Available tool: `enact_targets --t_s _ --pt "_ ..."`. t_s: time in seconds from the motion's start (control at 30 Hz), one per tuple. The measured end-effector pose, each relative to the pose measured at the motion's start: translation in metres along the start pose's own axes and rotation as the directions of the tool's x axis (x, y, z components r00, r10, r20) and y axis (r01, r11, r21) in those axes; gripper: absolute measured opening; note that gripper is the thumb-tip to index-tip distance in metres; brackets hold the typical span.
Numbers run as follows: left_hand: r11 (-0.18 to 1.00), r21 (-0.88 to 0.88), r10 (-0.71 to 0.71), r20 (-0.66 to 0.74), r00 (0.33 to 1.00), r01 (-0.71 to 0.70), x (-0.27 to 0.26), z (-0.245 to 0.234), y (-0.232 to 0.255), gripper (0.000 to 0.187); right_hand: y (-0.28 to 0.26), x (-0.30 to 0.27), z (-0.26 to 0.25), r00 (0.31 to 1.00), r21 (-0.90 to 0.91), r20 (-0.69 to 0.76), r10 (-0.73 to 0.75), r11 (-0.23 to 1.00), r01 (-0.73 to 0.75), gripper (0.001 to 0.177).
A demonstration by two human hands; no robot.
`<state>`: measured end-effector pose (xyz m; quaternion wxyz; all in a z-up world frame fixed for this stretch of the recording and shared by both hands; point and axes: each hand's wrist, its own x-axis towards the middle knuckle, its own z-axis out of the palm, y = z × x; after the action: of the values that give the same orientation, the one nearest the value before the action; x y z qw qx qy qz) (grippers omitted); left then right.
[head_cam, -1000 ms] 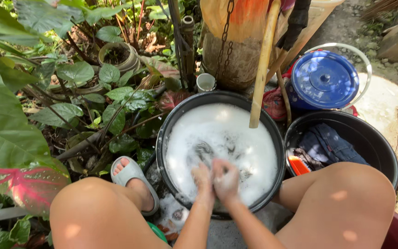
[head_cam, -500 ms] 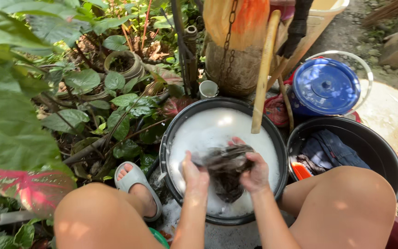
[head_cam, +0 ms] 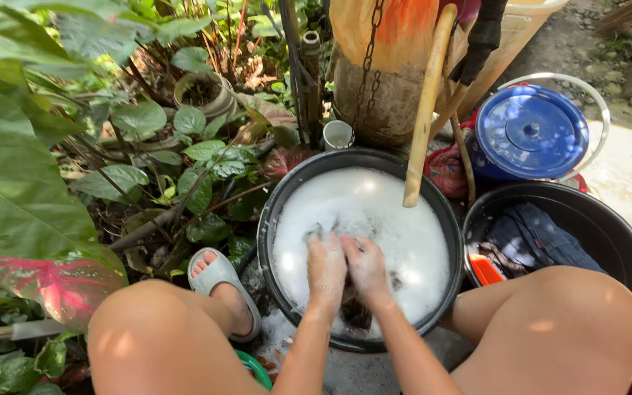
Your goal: The person scrubs a patterned garment in a basin of soapy water, wrings it out, and then moves it to a separate bucket of water for rinsing.
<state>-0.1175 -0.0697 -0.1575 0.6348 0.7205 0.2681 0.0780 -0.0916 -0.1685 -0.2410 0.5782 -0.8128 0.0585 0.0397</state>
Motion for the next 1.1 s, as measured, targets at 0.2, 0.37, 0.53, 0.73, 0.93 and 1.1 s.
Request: enact_targets --t_s 0.2,0.37,0.53,0.73,0.93,1.1 --pt "0.993 0.087 0.034 0.433 0.901 -0.080 -0.007 -0.045 0.127 0.038 -0.070 0.021 -0.061 0.811 0.620 0.270 -0.519 0.738 0.267 0.072" --pt "0.963 -0.271 0.151 0.552 0.820 0.005 -0.008 -0.096 0.190 0.025 -0.075 0.052 -0.063 0.864 0.403 0.424 -0.273 0.911 0.090 0.066" --pt "0.723 -0.552 -0.284 0.310 0.907 0.415 0.046 -0.074 0.103 0.033 -0.067 0.041 -0.063 0.967 0.592 0.246 -0.066 0.800 -0.096 0.043" --pt "0.631 -0.546 -0.403 0.376 0.834 0.551 0.026 0.018 -0.037 0.041 -0.085 -0.028 0.018 0.894 0.237 0.037 -0.447 0.873 0.427 0.036" --pt "0.702 -0.551 -0.300 0.347 0.889 0.452 0.032 0.013 -0.040 0.047 -0.075 -0.006 0.013 0.903 0.176 -0.251 -0.348 0.901 0.396 0.035" --pt "0.683 -0.506 -0.274 0.491 0.827 0.527 0.030 -0.019 0.014 0.053 -0.041 0.012 0.014 0.911 0.127 -0.162 -0.379 0.908 0.400 0.045"
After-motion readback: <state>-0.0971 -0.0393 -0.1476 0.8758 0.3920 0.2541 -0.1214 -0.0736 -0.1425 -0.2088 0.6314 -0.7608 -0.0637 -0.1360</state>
